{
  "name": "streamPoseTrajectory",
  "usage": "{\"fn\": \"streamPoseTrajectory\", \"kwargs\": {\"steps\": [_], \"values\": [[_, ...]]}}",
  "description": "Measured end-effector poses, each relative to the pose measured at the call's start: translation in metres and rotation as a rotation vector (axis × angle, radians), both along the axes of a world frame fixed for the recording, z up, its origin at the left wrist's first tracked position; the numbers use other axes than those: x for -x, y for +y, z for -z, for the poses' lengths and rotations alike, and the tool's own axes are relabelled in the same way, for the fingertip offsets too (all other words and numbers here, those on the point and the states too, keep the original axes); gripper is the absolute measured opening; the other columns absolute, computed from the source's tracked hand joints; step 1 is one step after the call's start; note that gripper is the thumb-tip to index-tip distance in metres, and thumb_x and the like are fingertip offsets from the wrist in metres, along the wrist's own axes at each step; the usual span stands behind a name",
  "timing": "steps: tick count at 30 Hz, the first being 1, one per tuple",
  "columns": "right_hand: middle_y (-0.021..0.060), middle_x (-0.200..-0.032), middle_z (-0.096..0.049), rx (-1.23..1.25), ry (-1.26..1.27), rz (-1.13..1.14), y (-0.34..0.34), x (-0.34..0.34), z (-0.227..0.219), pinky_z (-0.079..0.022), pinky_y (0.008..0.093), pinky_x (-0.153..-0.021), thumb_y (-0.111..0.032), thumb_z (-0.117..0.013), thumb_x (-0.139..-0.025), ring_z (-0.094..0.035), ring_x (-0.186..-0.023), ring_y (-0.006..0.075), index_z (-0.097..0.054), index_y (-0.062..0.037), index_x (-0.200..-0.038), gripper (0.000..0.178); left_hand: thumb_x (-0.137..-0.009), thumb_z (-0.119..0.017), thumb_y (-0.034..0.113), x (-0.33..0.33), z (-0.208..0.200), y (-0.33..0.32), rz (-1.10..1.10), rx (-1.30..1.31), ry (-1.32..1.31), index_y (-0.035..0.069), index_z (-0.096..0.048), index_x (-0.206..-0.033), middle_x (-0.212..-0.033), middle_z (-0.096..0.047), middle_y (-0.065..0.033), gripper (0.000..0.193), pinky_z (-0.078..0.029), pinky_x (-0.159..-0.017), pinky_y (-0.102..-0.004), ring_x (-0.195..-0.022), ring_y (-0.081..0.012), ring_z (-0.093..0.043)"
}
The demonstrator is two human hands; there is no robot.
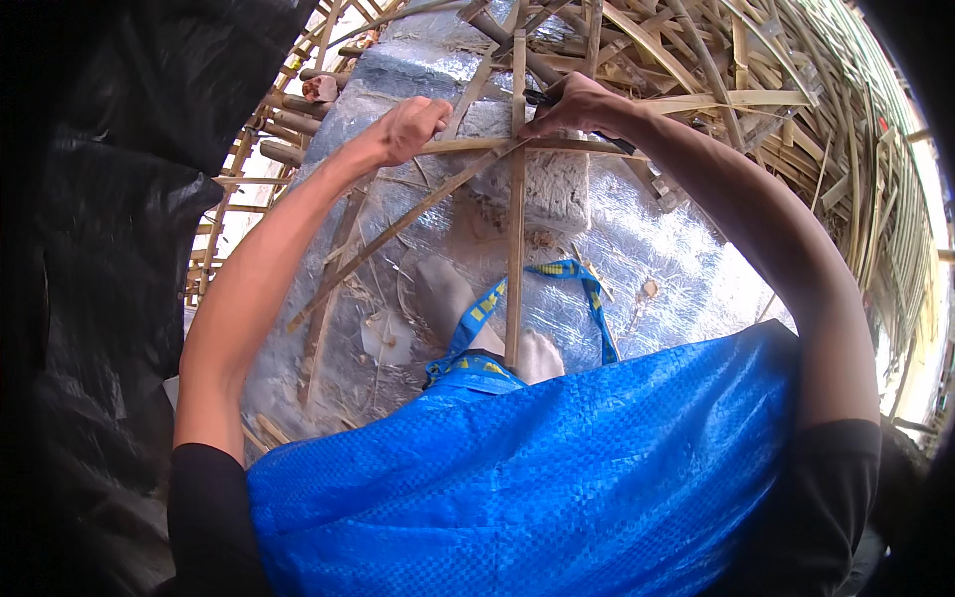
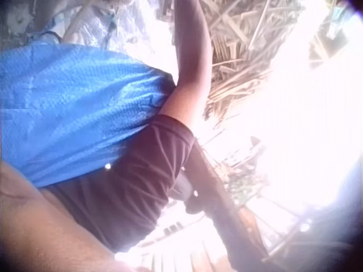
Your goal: The person constructs a bamboo frame by aligning bamboo strips and hammering nails into their intersections to join them together.
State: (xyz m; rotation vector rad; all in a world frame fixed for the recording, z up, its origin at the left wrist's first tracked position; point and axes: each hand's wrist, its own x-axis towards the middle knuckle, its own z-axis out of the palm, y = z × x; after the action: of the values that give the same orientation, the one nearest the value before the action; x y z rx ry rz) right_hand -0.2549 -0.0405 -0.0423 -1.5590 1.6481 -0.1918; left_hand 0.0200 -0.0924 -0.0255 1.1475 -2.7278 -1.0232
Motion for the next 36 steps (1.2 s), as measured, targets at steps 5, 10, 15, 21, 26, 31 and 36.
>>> {"fn": "streamPoseTrajectory", "kwargs": {"steps": [5,10,15,21,26,31,36], "values": [[0.0007,-0.073,-0.063,0.017,-0.051,0.039,0.006,0.004,0.0,-0.042,0.0302,-0.062,-0.045,-0.091,-0.06,-0.057,-0.067,0.0141,-0.067,-0.0069,-0.076,0.048,-0.099,-0.035,0.023,-0.011,-0.004,-0.008,0.103,0.016,-0.126,-0.004,-0.05,-0.081,-0.069,-0.054,-0.0151,0.035,-0.043,-0.065,-0.0415,-0.067,-0.0258,-0.052],[0.001,-0.073,-0.063,0.012,-0.084,0.095,0.009,0.004,0.003,-0.041,0.0299,-0.062,-0.046,-0.092,-0.058,-0.057,-0.067,0.0126,-0.065,-0.0083,-0.078,0.05,-0.099,-0.043,0.02,-0.012,0.007,-0.005,0.11,-0.149,-0.12,-0.004,-0.06,-0.095,-0.074,-0.06,-0.0109,0.029,-0.044,-0.065,-0.0349,-0.069,-0.0173,-0.054],[0.0033,-0.073,-0.065,-0.012,-0.084,0.129,0.014,0.003,-0.006,-0.045,0.0305,-0.064,-0.04,-0.091,-0.062,-0.059,-0.069,0.0133,-0.069,-0.0033,-0.077,0.045,-0.098,-0.052,0.019,0.009,0.002,0.027,-0.185,-0.227,0.1,-0.002,-0.066,-0.097,-0.072,-0.064,-0.0044,0.025,-0.047,-0.065,-0.0292,-0.067,-0.0122,-0.058],[0.0001,-0.069,-0.062,-0.162,-0.192,0.176,0.015,0.01,-0.006,-0.041,0.0272,-0.058,-0.034,-0.089,-0.068,-0.055,-0.064,0.0092,-0.071,-0.0047,-0.08,0.037,-0.094,-0.061,0.018,0.025,0.024,0.063,-0.259,-0.103,0.345,0.002,-0.071,-0.1,-0.081,-0.071,-0.0065,0.02,-0.05,-0.071,-0.0302,-0.078,-0.0119,-0.064],[-0.0027,-0.069,-0.062,-0.074,-0.236,0.153,0.018,0.011,-0.003,-0.036,0.0225,-0.048,-0.033,-0.085,-0.074,-0.051,-0.054,0.0045,-0.071,-0.005,-0.091,0.035,-0.096,-0.057,0.017,0.028,0.033,0.085,-0.319,0.066,0.345,0.0,-0.066,-0.106,-0.093,-0.07,-0.0195,0.021,-0.05,-0.075,-0.0349,-0.084,-0.0317,-0.068],[-0.0021,-0.072,-0.063,-0.045,-0.304,0.149,0.019,0.012,0.0,-0.038,0.0242,-0.052,-0.037,-0.087,-0.071,-0.053,-0.059,0.0051,-0.071,-0.0036,-0.092,0.042,-0.097,-0.055,0.017,0.029,0.036,0.099,-0.352,0.038,0.439,0.0,-0.064,-0.105,-0.09,-0.066,-0.0229,0.021,-0.049,-0.07,-0.0411,-0.084,-0.0396,-0.066],[-0.0009,-0.072,-0.063,-0.024,-0.244,0.201,0.018,0.013,0.002,-0.04,0.0271,-0.056,-0.037,-0.089,-0.068,-0.054,-0.061,0.0075,-0.072,-0.0041,-0.089,0.042,-0.096,-0.057,0.016,0.03,0.036,0.092,-0.325,0.146,0.422,0.0,-0.067,-0.102,-0.09,-0.067,-0.022,0.02,-0.049,-0.07,-0.0387,-0.083,-0.0373,-0.066]]}}
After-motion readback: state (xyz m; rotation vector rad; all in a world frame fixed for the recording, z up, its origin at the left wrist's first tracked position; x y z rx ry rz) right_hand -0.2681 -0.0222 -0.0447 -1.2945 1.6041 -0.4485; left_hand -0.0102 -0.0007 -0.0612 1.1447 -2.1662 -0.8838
